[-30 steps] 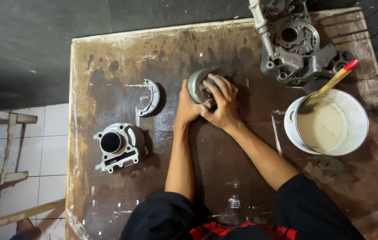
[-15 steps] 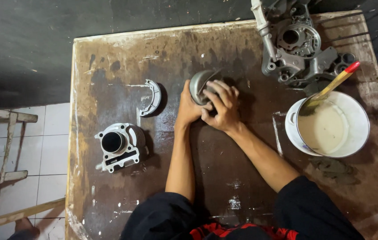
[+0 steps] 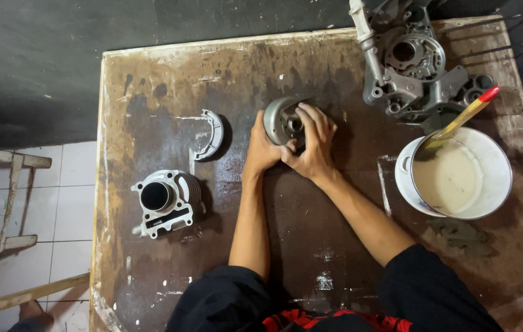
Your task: Inspecting and cleaning a motorcycle engine flywheel with a brush and cleaning solution on a workbench.
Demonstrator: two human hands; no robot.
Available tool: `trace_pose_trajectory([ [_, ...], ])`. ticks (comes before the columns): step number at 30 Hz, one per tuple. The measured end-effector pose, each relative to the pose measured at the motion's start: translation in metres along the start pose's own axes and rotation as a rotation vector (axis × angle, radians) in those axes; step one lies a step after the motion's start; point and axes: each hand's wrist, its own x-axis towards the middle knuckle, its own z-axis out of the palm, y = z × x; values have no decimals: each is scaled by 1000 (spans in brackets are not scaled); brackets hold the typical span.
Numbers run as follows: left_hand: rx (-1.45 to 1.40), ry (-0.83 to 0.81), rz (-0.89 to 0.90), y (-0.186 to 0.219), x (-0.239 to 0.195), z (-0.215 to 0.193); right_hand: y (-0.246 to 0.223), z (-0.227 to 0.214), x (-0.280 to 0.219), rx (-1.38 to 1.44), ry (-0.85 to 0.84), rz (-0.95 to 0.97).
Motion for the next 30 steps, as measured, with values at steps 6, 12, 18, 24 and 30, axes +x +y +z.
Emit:
trace_pose_trajectory([
  [6,-1,-14,59,-1,1,-1,7,3,-9,-81,-76,-92],
  [12,15,5,-1,5,2,0,3,1,-4,-73,15,19],
  [18,45,19,-21,2,1,1,2,0,-2,-46,-53,0],
  [24,57,13,3,2,1,0,2,0,-4,-70,-23,22],
  [30,36,-1,60,-1,1,0,3,2,-3,-44,-50,-60],
])
